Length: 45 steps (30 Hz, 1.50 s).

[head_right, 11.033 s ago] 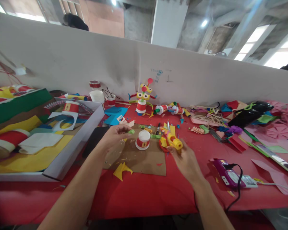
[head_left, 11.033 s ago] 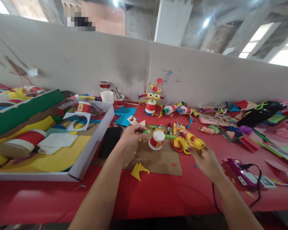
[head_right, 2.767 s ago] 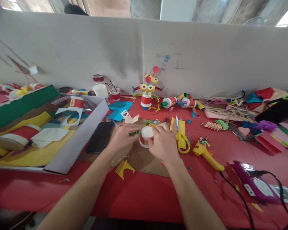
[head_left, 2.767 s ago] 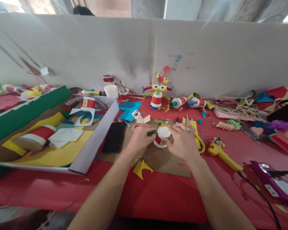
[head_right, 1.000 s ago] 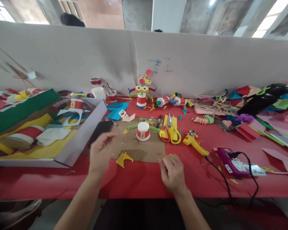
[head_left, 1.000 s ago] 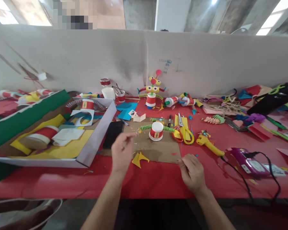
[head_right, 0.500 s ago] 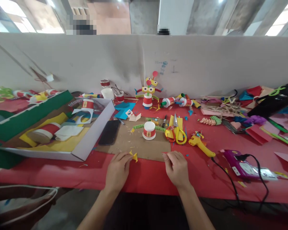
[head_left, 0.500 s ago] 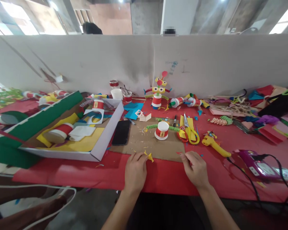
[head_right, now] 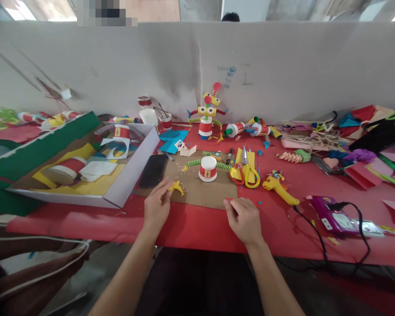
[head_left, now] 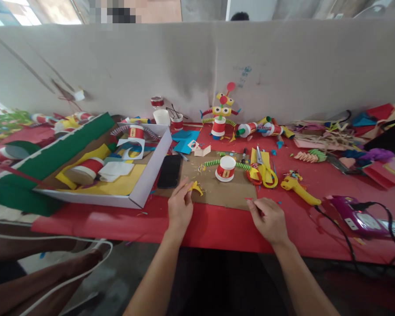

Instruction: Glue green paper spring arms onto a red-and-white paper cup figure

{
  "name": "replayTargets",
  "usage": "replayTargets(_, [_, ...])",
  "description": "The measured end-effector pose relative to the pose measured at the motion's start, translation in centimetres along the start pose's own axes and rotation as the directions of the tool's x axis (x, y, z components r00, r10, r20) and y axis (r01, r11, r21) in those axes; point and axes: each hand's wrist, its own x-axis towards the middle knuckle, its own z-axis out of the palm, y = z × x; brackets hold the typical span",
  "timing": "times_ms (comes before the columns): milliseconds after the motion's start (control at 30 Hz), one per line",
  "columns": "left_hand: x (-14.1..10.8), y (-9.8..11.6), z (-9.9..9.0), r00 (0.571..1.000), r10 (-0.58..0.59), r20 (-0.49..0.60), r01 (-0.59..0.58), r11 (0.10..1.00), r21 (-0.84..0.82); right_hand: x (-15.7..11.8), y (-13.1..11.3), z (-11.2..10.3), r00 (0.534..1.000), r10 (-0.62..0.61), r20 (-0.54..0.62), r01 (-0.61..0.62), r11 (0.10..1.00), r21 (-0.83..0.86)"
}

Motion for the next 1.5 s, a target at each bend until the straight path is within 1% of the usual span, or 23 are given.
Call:
replayTargets(67, [-0.4, 0.1, -0.2, 0.999, -0.011, -0.040, 0.011, 1.000, 0.014, 0.0, 0.0, 0.0, 1.000, 0.004, 0.014, -0.004, 1.000, -0.004])
replayTargets(133, [-0.6, 0.3, -0.3, 0.995, 0.027, -0.092, -0.019, 0.996, 0.088, -0.1, 0.1, 0.0, 1.000, -0.001, 0.022, 0.001, 1.000, -0.005])
replayTargets(167, [-0.6, 0.4, -0.2, 0.994, 0.063, -0.094, -0.050, 0.989, 0.140, -0.1, 0.1, 0.0, 1.000, -0.006, 0.023, 0.006, 1.000, -0.006])
replayTargets(200, [-0.5, 0.5, -0.1, 0.992, 0.105, -0.069, -0.089, 0.977, 0.195, -0.1, 0.2, 0.1, 1.000, -0.010, 0.021, 0.011, 1.000, -0.008])
replayTargets(233, [-0.4, 0.5, 0.1, 0.990, 0.142, -0.014, -0.134, 0.961, 0.244, -0.2, 0.2, 0.1, 1.000, -0.013, 0.021, 0.013, 1.000, -0.011])
replayTargets(300, [-0.3, 0.5, 0.5, 0.973, 0.184, 0.142, -0.220, 0.926, 0.305, -0.2, 0.2, 0.2, 1.000, -0.015, 0.025, 0.015, 1.000, -0.022])
replayTargets(367, [-0.4, 0.5, 0.9, 0.944, 0.186, 0.272, -0.274, 0.901, 0.335, -0.2, 0.2, 0.3, 0.999, -0.012, 0.041, 0.013, 0.999, -0.033])
replayTargets(400, [-0.5, 0.4, 1.0, 0.935, 0.181, 0.306, -0.286, 0.894, 0.345, -0.2, 0.2, 0.3, 0.999, -0.010, 0.049, 0.012, 0.999, -0.036])
replayTargets(433, [-0.6, 0.4, 1.0, 0.932, 0.175, 0.316, -0.288, 0.890, 0.354, -0.1, 0.1, 0.4, 0.998, -0.008, 0.058, 0.010, 0.999, -0.037])
replayTargets(633, [-0.9, 0.8, 0.4, 0.951, 0.165, 0.262, -0.264, 0.875, 0.406, -0.1, 0.1, 0.5, 0.995, 0.002, 0.095, 0.000, 1.000, -0.019])
replayTargets(767, [-0.7, 1.5, 0.0, 0.947, 0.153, 0.283, -0.277, 0.836, 0.474, -0.1, 0.0, 0.6, 0.995, -0.001, 0.103, 0.002, 1.000, -0.011])
replayTargets(900, [-0.6, 1.4, 0.4, 0.945, 0.131, 0.300, -0.282, 0.792, 0.541, 0.0, -0.1, 0.7, 0.994, -0.010, 0.104, 0.011, 1.000, -0.011])
replayTargets(1033, [-0.4, 1.3, 0.9, 0.935, 0.161, 0.315, -0.322, 0.758, 0.568, 0.1, -0.1, 0.5, 0.997, -0.027, 0.076, 0.029, 0.999, -0.027])
replayTargets(1133, [-0.2, 1.6, 0.6, 0.937, 0.134, 0.321, -0.306, 0.758, 0.577, 0.0, 0.1, 0.3, 0.999, -0.009, 0.036, 0.011, 0.999, -0.052])
replayTargets(1200, [-0.6, 1.6, -0.2, 0.940, 0.138, 0.311, -0.299, 0.770, 0.564, 0.0, 0.3, 0.3, 1.000, 0.008, 0.026, -0.007, 0.998, -0.057])
replayTargets(1267, [-1.5, 1.3, -1.7, 0.947, 0.156, 0.280, -0.289, 0.793, 0.537, 0.0, 0.3, 0.3, 0.999, 0.017, 0.033, -0.015, 0.998, -0.058])
replayTargets(1333, [-3.2, 0.4, -3.9, 0.964, 0.141, 0.225, -0.242, 0.816, 0.525, 0.1, 0.3, 0.3, 0.998, 0.022, 0.052, -0.019, 0.998, -0.064])
replayTargets(1433, [-6.3, -1.5, -7.8, 0.972, 0.041, 0.230, -0.158, 0.841, 0.518, 0.1, 0.2, 0.3, 0.997, 0.034, 0.072, -0.030, 0.998, -0.060])
replayTargets(1500, [-8.0, -3.0, -10.3, 0.974, -0.008, 0.227, -0.112, 0.853, 0.510, 0.2, 0.2, 0.4, 0.997, 0.037, 0.072, -0.035, 0.999, -0.024])
